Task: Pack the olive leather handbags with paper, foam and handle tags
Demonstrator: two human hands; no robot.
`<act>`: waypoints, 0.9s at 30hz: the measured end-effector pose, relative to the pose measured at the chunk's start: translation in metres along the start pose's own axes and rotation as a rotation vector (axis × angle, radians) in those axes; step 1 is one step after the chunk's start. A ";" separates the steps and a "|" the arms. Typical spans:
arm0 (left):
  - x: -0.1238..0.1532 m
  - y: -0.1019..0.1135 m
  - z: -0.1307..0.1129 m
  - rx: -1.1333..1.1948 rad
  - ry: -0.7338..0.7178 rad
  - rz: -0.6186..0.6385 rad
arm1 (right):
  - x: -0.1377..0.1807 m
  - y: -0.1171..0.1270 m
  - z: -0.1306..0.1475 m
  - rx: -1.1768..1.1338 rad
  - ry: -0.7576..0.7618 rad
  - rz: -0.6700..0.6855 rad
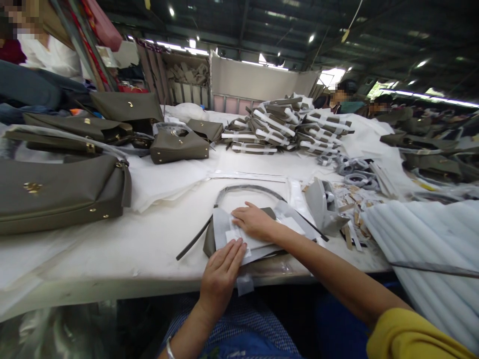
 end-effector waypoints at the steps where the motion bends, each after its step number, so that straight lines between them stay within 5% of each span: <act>1: 0.000 0.000 -0.001 0.000 -0.004 0.001 | 0.002 0.000 0.002 0.008 0.014 -0.012; 7: -0.001 0.003 -0.001 0.013 -0.009 -0.016 | 0.048 0.008 0.016 -0.014 0.118 -0.155; 14: 0.001 -0.002 0.002 0.059 -0.005 0.039 | 0.144 0.036 0.020 -0.330 0.144 -0.438; 17: 0.000 -0.004 0.003 0.068 0.002 0.063 | 0.180 0.021 0.029 -0.328 0.222 -0.515; 22: -0.004 -0.003 0.003 0.056 0.004 0.069 | 0.186 -0.023 0.040 -0.117 0.226 -0.538; 27: -0.005 -0.002 0.004 0.048 -0.011 0.075 | 0.175 -0.022 0.046 -0.141 0.265 -0.648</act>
Point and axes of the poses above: each hand's wrist, its own x-axis away from the middle knuckle, its own y-axis out of the back of the hand, z = x × y, the point moved 10 cm from there along -x, towards the middle knuckle, and after that the axes turned 14 degrees about -y, right-handed, at the moved point
